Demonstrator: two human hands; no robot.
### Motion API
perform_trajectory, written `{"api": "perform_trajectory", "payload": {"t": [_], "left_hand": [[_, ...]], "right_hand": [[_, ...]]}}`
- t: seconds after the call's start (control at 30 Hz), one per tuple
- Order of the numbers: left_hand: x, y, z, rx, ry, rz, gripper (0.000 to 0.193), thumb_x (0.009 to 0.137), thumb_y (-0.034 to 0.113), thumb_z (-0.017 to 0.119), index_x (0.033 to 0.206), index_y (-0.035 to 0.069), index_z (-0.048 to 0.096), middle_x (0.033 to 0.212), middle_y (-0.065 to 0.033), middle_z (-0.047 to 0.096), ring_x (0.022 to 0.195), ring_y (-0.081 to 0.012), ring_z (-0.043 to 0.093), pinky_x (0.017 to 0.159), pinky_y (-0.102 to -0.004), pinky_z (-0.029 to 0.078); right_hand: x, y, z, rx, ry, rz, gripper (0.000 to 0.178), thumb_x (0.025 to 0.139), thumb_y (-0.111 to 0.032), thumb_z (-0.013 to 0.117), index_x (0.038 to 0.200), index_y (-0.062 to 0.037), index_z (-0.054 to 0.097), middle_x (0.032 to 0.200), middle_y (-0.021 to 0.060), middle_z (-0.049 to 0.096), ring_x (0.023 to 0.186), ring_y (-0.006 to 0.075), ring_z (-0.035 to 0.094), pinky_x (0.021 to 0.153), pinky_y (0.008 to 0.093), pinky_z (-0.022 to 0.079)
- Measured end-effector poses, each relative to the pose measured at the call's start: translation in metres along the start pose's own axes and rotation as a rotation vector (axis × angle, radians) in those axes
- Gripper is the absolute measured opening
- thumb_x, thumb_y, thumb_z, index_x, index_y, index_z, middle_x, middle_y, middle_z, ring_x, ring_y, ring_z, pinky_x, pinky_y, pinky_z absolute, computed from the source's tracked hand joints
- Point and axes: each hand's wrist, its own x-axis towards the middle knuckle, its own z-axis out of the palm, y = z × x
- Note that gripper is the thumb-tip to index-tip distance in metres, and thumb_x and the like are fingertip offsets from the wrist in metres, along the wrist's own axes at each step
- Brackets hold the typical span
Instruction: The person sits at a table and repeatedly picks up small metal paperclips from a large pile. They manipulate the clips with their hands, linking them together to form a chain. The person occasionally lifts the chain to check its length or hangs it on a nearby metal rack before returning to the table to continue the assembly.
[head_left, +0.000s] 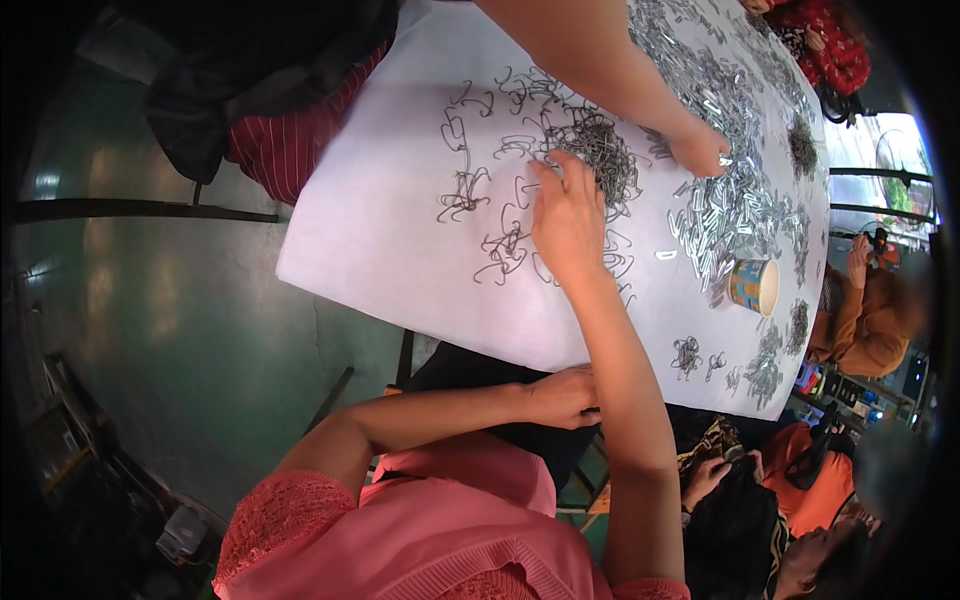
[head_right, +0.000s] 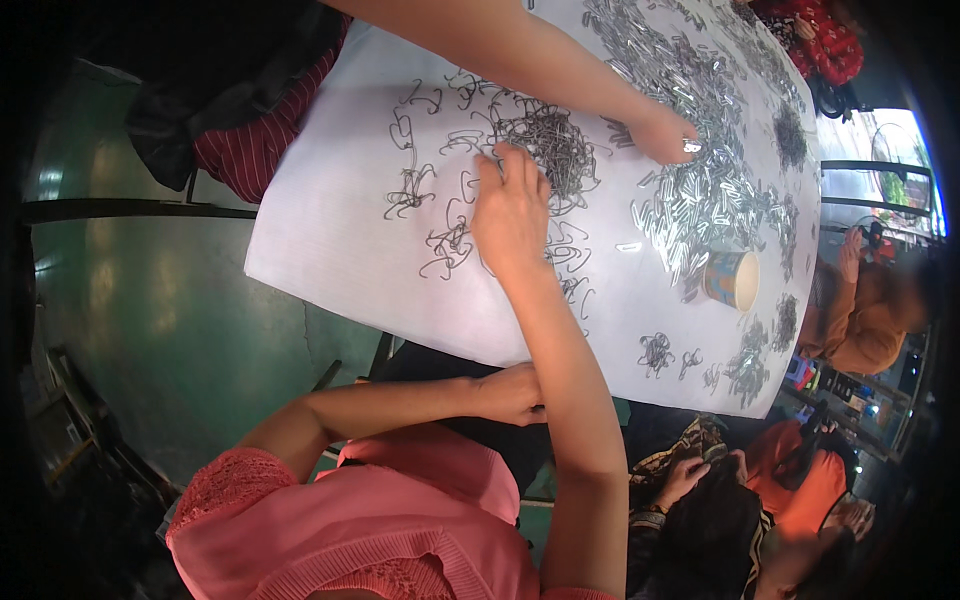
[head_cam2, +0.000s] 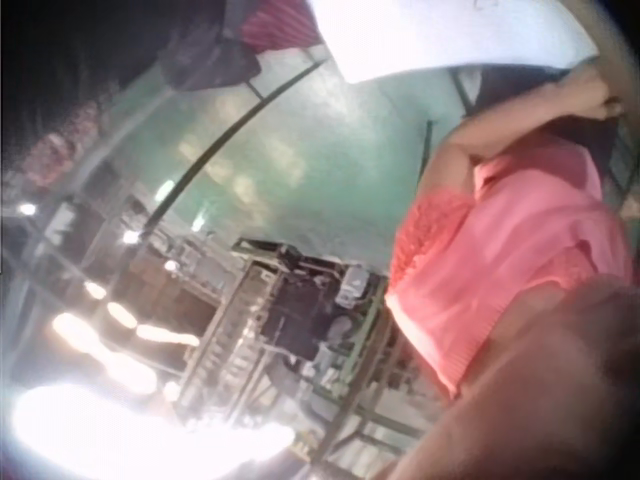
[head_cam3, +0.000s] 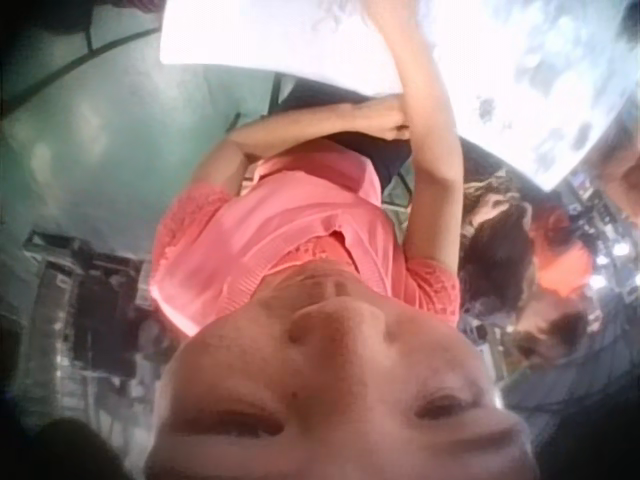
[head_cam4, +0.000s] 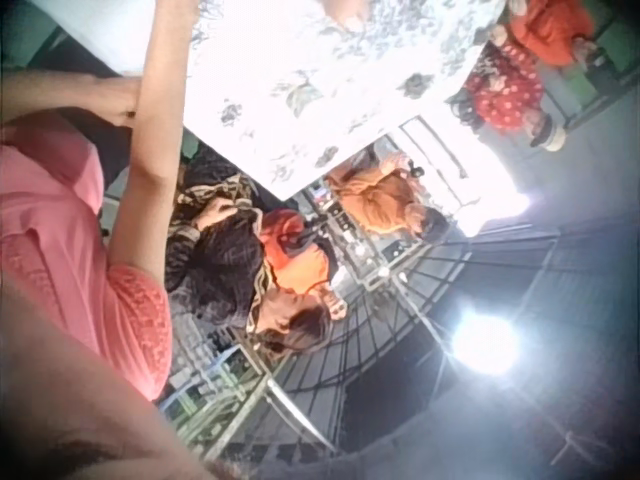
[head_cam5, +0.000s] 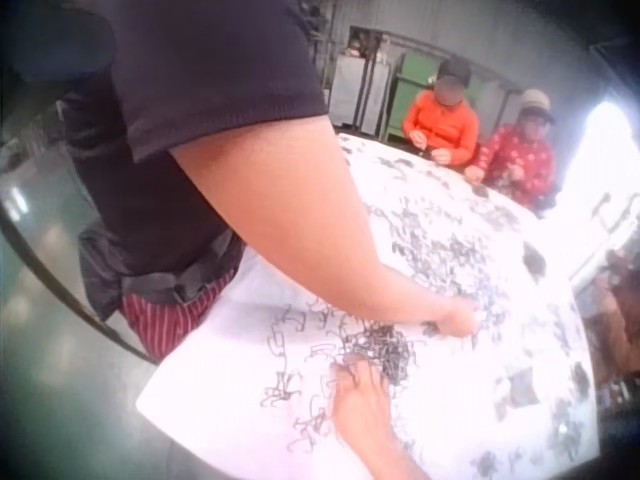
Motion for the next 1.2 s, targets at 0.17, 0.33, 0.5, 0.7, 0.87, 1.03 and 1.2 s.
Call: {"api": "perform_trajectory", "payload": {"t": [0.17, 0.33, 0.5, 0.7, 0.87, 1.03, 1.2], "left_hand": [[-0.001, -0.001, 0.001, -0.003, -0.023, -0.03, 0.04, 0.081, 0.013, 0.062, 0.118, 0.003, 0.054, 0.121, -0.0175, 0.055, 0.113, -0.0367, 0.051, 0.098, -0.0453, 0.042], [-0.002, -0.003, 0.002, -0.022, -0.021, -0.048, 0.04, 0.079, 0.011, 0.063, 0.117, 0.002, 0.056, 0.121, -0.0155, 0.056, 0.115, -0.0352, 0.05, 0.1, -0.0445, 0.04], [-0.001, -0.003, 0.004, 0.015, -0.045, -0.011, 0.034, 0.077, 0.009, 0.065, 0.11, 0.004, 0.063, 0.119, -0.0111, 0.058, 0.116, -0.0313, 0.051, 0.103, -0.0429, 0.039], [0.0, -0.001, 0.0, -0.001, -0.029, -0.011, 0.029, 0.077, 0.009, 0.065, 0.106, 0.005, 0.065, 0.116, -0.0097, 0.059, 0.114, -0.0298, 0.052, 0.101, -0.0418, 0.04], [0.004, 0.002, -0.003, -0.031, -0.031, -0.02, 0.028, 0.078, 0.009, 0.065, 0.105, 0.005, 0.065, 0.114, -0.0103, 0.06, 0.11, -0.0303, 0.054, 0.099, -0.0421, 0.041], [0.005, -0.004, 0.005, 0.008, 0.036, 0.02, 0.008, 0.075, 0.007, 0.065, 0.083, 0.005, 0.064, 0.098, -0.0074, 0.058, 0.092, -0.027, 0.055, 0.086, -0.0394, 0.045], [0.002, -0.003, 0.01, 0.044, 0.076, 0.022, 0.005, 0.074, 0.007, 0.065, 0.075, 0.005, 0.061, 0.094, -0.006, 0.058, 0.092, -0.0254, 0.055, 0.085, -0.0374, 0.045]], "right_hand": [[0.008, -0.001, 0.003, -0.143, -0.012, -0.089, 0.042, 0.072, 0.002, 0.06, 0.114, -0.0018, 0.062, 0.127, 0.0154, 0.047, 0.128, 0.0353, 0.038, 0.104, 0.0538, 0.032], [0.007, 0.009, 0.003, -0.096, 0.042, 0.003, 0.045, 0.071, 0.003, 0.06, 0.116, -0.0023, 0.061, 0.132, 0.0154, 0.044, 0.131, 0.0357, 0.034, 0.106, 0.0579, 0.028], [-0.003, 0.033, -0.005, -0.293, 0.048, 0.11, 0.044, 0.073, 0.002, 0.06, 0.116, -0.0025, 0.06, 0.132, 0.0167, 0.044, 0.13, 0.0376, 0.034, 0.105, 0.0578, 0.029], [0.0, 0.05, -0.009, -0.229, 0.175, 0.165, 0.044, 0.076, -0.007, 0.065, 0.12, -0.0041, 0.058, 0.131, 0.0194, 0.043, 0.126, 0.0386, 0.038, 0.101, 0.0542, 0.033], [0.026, 0.063, -0.01, -0.058, 0.152, 0.377, 0.047, 0.075, -0.014, 0.071, 0.12, -0.0108, 0.058, 0.125, 0.0157, 0.048, 0.12, 0.0373, 0.044, 0.094, 0.0501, 0.042], [0.038, 0.047, -0.025, 0.067, -0.075, 0.263, 0.034, 0.073, -0.005, 0.07, 0.106, -0.0138, 0.064, 0.11, 0.0103, 0.057, 0.103, 0.0313, 0.057, 0.086, 0.0432, 0.048], [0.037, 0.037, -0.048, 0.476, 0.169, 0.283, 0.023, 0.072, 0.001, 0.066, 0.093, -0.0087, 0.067, 0.102, 0.0092, 0.062, 0.089, 0.0289, 0.061, 0.079, 0.0373, 0.048]]}}
